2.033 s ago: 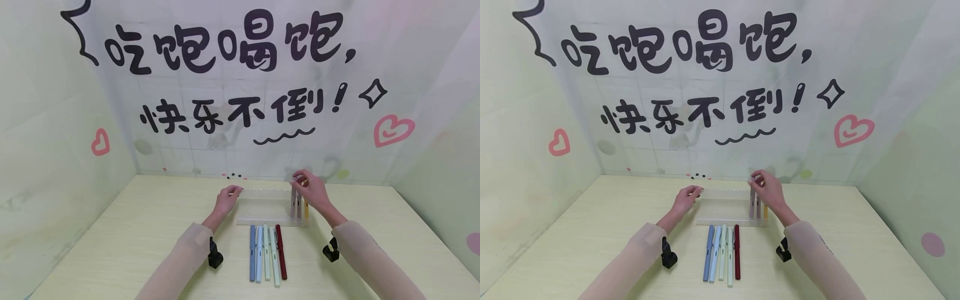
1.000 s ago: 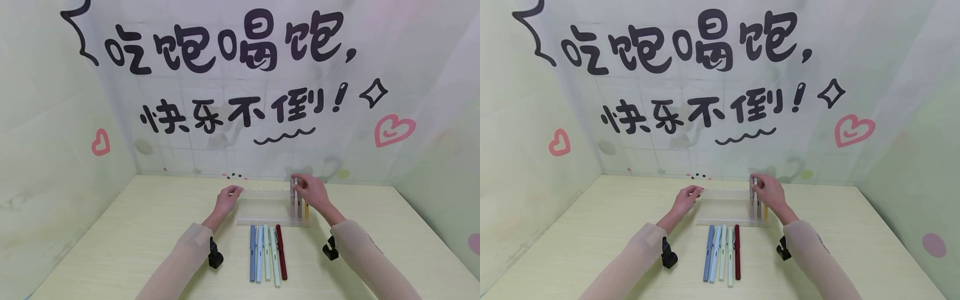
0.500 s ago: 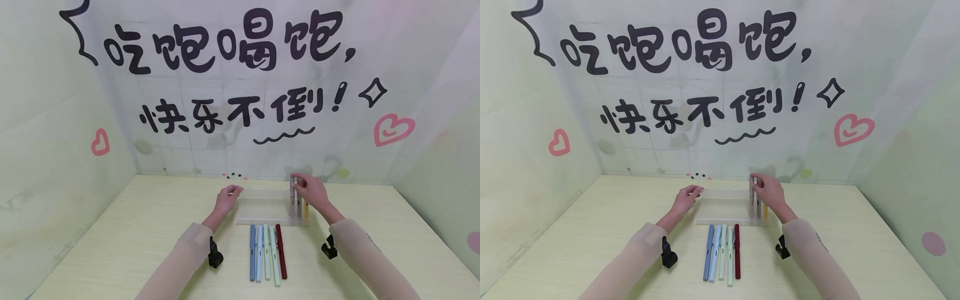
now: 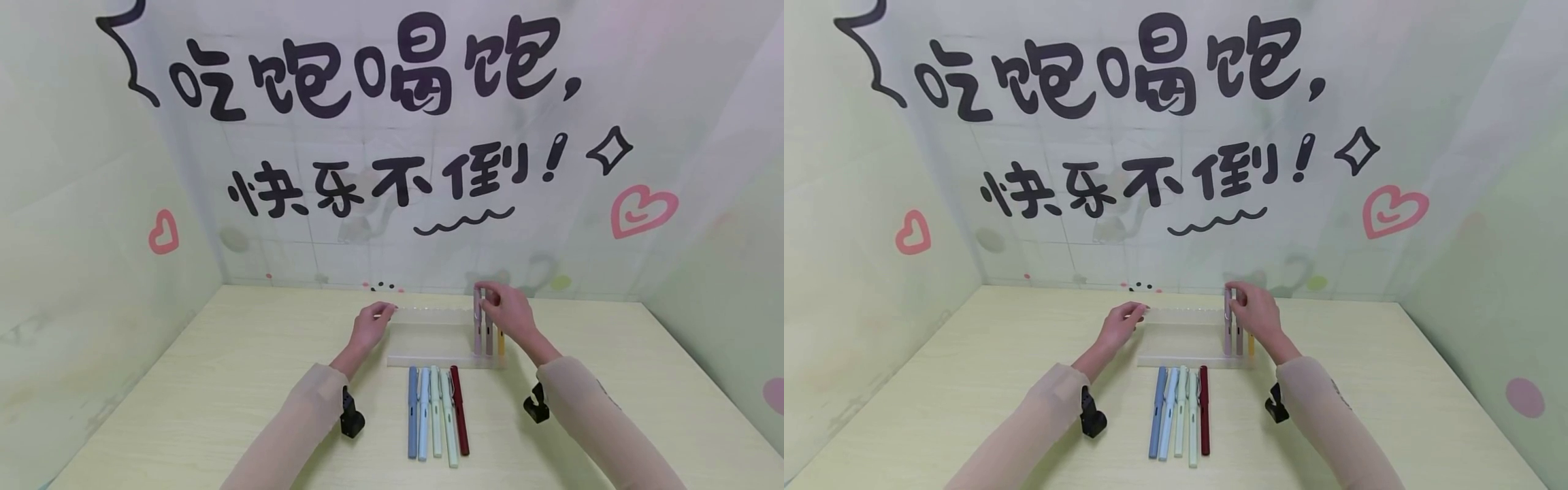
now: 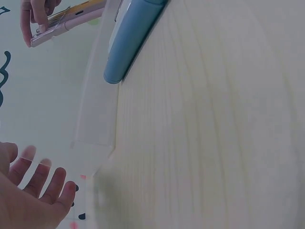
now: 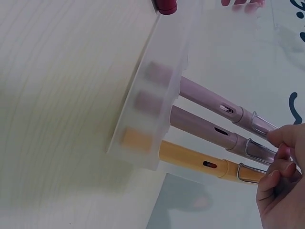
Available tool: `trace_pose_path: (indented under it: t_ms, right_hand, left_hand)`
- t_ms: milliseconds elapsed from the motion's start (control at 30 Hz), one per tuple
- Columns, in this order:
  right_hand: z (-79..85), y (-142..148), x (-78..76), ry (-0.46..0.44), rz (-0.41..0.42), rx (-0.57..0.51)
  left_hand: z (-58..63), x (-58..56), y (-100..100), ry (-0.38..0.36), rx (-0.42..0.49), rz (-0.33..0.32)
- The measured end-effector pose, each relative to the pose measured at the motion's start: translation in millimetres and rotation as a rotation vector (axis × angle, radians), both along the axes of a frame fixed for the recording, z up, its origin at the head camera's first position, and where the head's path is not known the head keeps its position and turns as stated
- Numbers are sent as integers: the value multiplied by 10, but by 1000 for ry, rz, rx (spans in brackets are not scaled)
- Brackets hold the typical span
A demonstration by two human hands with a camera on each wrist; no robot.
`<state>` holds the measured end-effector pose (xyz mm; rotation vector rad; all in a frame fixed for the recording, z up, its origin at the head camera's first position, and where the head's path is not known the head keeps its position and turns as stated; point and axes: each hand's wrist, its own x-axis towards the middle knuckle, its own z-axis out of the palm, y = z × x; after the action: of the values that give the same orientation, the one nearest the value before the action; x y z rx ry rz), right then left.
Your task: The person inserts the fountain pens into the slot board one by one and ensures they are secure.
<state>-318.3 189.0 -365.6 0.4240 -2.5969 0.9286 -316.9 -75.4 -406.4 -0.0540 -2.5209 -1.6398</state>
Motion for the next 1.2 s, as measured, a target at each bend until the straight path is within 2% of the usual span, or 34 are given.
trace_pose_path:
  t_ms: [267,500,900,1200]
  right_hand:
    - [-9,15,12,21,15,-35]
    - [14,27,117,49,44,-109]
    - [-232,-28,373,-78,123,-112]
    - [-379,-43,472,-131,204,-110]
  left_hand:
    - [-14,-11,-5,10,-3,-8]
    - [8,3,2,13,0,-10]
    - [0,8,-6,15,3,-7]
    - [-12,-4,-8,6,8,-8]
